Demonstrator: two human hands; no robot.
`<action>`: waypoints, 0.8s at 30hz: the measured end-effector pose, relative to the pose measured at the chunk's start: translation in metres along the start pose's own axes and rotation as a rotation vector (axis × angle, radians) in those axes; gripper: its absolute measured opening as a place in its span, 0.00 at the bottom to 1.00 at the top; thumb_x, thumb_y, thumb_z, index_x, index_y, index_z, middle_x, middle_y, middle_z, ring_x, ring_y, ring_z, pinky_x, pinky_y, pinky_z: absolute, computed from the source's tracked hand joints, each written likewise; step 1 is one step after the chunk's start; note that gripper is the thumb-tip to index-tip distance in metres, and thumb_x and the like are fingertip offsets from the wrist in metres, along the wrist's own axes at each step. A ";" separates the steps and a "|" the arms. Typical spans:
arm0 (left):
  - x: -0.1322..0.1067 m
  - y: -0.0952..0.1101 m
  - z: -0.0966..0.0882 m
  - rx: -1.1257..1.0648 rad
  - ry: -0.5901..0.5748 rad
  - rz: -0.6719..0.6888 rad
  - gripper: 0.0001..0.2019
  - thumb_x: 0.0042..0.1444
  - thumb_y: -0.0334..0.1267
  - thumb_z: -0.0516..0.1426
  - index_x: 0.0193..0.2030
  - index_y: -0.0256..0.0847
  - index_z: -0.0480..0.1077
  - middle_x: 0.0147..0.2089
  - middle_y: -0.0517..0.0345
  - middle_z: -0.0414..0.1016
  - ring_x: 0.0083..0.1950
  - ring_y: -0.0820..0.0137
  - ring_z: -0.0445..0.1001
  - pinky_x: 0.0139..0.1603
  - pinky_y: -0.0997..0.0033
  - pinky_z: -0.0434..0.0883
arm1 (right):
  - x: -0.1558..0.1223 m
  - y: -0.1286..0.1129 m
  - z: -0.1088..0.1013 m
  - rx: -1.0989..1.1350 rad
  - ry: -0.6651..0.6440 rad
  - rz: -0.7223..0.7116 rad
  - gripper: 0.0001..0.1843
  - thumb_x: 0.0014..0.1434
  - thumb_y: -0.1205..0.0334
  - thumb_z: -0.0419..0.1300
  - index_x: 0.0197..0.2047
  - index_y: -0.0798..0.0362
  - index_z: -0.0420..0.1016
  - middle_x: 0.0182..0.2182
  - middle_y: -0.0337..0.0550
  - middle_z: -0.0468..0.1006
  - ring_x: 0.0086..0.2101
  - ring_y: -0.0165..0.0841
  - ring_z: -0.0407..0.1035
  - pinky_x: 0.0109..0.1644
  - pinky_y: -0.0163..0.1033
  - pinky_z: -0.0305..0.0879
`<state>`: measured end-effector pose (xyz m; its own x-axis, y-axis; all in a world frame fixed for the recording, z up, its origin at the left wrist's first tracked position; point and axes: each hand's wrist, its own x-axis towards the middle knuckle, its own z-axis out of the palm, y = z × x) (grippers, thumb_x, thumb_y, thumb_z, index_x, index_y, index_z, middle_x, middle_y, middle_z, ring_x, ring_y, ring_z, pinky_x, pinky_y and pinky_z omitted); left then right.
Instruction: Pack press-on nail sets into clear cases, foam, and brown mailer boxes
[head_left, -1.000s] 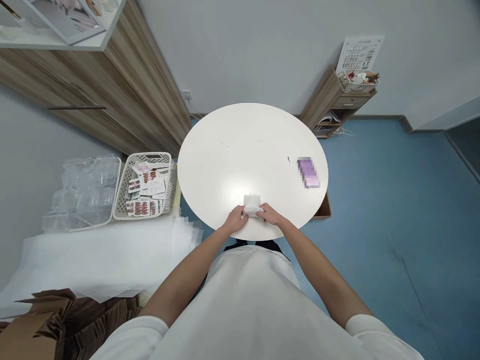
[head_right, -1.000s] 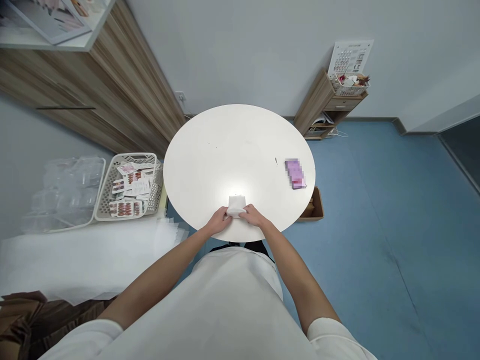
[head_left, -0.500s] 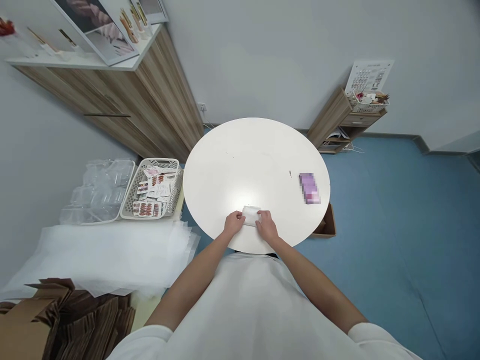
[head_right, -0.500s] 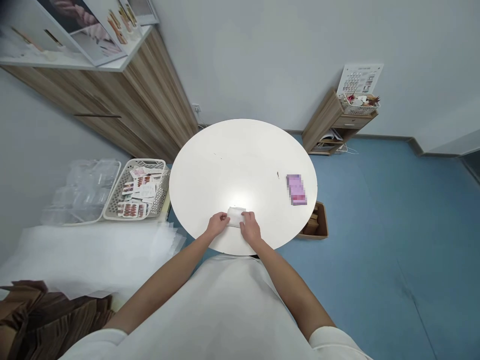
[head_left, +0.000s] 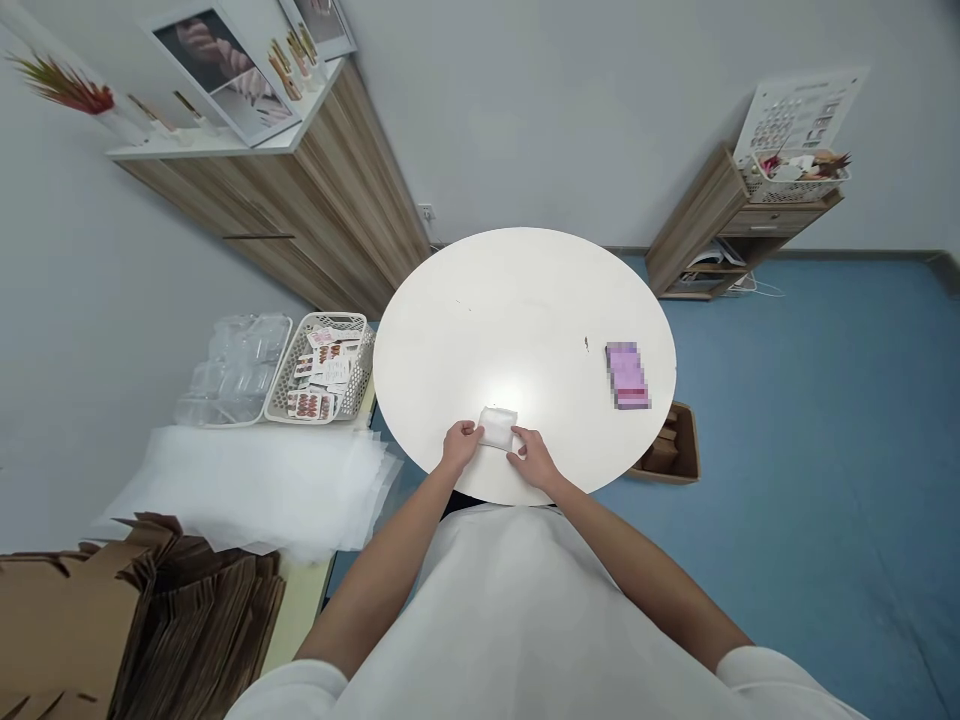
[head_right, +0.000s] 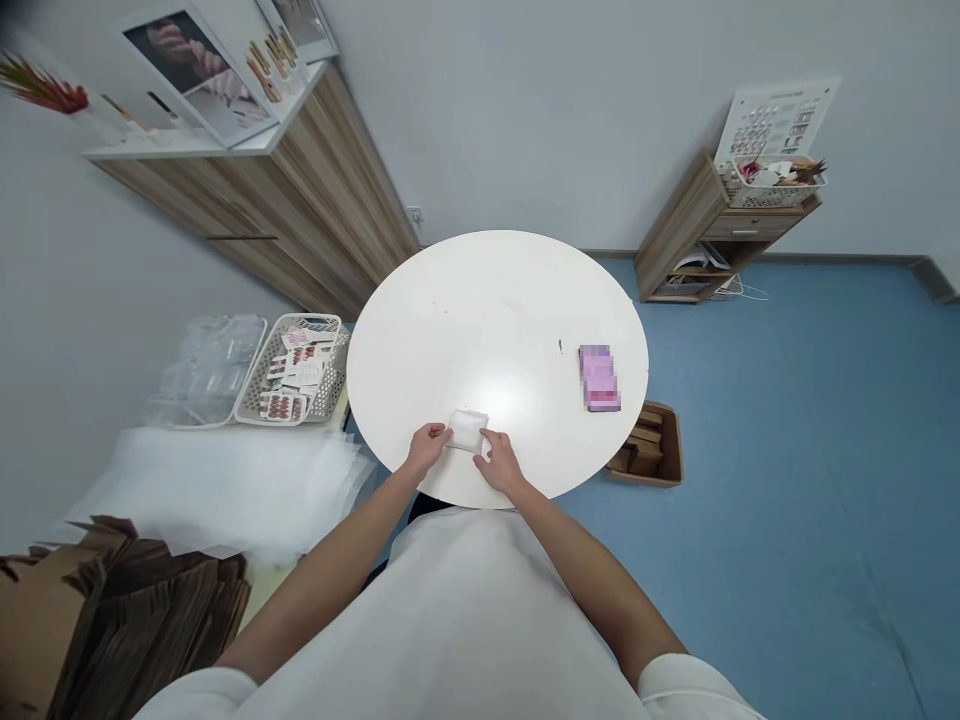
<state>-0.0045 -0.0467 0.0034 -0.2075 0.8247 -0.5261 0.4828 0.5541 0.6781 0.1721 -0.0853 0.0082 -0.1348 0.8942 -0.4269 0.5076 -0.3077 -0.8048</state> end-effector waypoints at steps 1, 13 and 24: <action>-0.003 -0.001 -0.001 -0.003 0.000 -0.002 0.16 0.50 0.45 0.54 0.43 0.38 0.66 0.46 0.48 0.71 0.44 0.68 0.71 0.42 0.70 0.67 | -0.002 0.000 -0.002 0.031 -0.002 0.025 0.29 0.50 0.59 0.54 0.56 0.46 0.53 0.49 0.46 0.59 0.38 0.31 0.66 0.43 0.39 0.65; -0.013 -0.001 0.003 -0.020 -0.066 0.190 0.15 0.49 0.31 0.53 0.46 0.37 0.65 0.43 0.50 0.69 0.43 0.69 0.68 0.41 0.69 0.69 | 0.009 -0.017 0.007 0.335 0.061 0.229 0.23 0.50 0.57 0.53 0.50 0.50 0.61 0.51 0.48 0.61 0.44 0.34 0.66 0.45 0.40 0.66; 0.056 -0.019 -0.082 -0.232 0.077 0.181 0.19 0.50 0.31 0.53 0.50 0.37 0.61 0.49 0.48 0.67 0.50 0.68 0.67 0.51 0.64 0.66 | 0.089 -0.108 0.069 0.472 0.027 0.148 0.27 0.46 0.64 0.56 0.52 0.49 0.60 0.54 0.46 0.63 0.52 0.35 0.61 0.52 0.41 0.61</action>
<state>-0.0950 -0.0015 0.0035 -0.2039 0.9136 -0.3519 0.3121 0.4014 0.8611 0.0466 0.0051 0.0284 -0.0649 0.8361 -0.5448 0.0778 -0.5400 -0.8380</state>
